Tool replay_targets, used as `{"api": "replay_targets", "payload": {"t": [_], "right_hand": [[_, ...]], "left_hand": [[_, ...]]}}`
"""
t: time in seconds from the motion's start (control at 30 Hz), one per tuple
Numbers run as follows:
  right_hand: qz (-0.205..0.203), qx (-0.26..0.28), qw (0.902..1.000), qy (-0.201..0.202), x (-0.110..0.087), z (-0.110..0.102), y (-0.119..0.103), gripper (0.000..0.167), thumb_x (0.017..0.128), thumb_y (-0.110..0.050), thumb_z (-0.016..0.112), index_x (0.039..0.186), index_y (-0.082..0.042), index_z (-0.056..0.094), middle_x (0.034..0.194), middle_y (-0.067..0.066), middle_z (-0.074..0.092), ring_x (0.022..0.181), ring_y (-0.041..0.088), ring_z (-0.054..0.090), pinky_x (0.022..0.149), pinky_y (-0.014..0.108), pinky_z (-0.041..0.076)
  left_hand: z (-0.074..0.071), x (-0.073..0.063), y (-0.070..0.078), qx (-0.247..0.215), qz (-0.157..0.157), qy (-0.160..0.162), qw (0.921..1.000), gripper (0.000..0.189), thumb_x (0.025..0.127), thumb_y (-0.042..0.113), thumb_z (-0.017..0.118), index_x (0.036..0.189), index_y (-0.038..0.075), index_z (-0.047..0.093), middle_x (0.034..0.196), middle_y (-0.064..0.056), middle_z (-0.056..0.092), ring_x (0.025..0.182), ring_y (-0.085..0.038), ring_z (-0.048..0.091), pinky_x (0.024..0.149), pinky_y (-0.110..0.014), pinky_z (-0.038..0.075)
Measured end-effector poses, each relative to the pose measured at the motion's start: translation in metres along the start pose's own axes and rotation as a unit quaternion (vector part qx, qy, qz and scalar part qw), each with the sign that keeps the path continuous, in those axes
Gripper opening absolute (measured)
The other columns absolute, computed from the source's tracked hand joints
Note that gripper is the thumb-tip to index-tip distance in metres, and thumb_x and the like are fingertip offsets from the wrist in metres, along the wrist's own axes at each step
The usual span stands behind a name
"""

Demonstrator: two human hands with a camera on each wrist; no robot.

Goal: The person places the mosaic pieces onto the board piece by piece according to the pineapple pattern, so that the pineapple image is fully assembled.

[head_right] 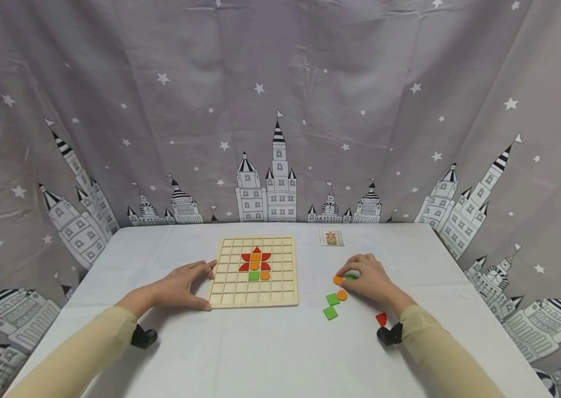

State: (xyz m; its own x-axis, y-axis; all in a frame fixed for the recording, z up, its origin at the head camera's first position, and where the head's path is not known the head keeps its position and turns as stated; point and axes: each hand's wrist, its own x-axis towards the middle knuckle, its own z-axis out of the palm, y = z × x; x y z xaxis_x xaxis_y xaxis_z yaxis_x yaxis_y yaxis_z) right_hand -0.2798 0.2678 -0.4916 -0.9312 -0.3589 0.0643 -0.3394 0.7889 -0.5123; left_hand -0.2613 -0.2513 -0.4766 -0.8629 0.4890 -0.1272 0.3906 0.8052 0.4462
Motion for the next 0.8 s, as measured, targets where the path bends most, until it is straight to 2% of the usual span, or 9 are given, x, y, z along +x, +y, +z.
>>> {"api": "replay_targets", "payload": {"t": [0.37, 0.8], "right_hand": [[0.03, 0.021, 0.9993, 0.002, 0.0059, 0.0034, 0.0029, 0.027, 0.087, -0.039, 0.082, 0.109, -0.024, 0.079, 0.123, 0.007, 0.06, 0.124, 0.039, 0.043, 0.107, 0.065, 0.03], [0.021, 0.018, 0.9994, 0.019, 0.0089, 0.008, 0.0027, 0.02, 0.087, -0.036, 0.082, 0.102, -0.023, 0.08, 0.119, 0.004, 0.061, 0.125, 0.036, 0.043, 0.108, 0.062, 0.032]], "left_hand": [[0.001, 0.0006, -0.0016, -0.004, -0.006, -0.002, 1.0, 0.07, 0.07, 0.068, 0.084, 0.116, 0.026, 0.053, 0.166, -0.003, 0.031, 0.15, -0.043, 0.026, 0.119, -0.065, 0.02], [0.0006, 0.0003, -0.0019, -0.006, -0.014, -0.007, 0.9999, 0.069, 0.07, 0.068, 0.084, 0.116, 0.027, 0.052, 0.167, -0.005, 0.029, 0.151, -0.044, 0.024, 0.119, -0.066, 0.018]]}}
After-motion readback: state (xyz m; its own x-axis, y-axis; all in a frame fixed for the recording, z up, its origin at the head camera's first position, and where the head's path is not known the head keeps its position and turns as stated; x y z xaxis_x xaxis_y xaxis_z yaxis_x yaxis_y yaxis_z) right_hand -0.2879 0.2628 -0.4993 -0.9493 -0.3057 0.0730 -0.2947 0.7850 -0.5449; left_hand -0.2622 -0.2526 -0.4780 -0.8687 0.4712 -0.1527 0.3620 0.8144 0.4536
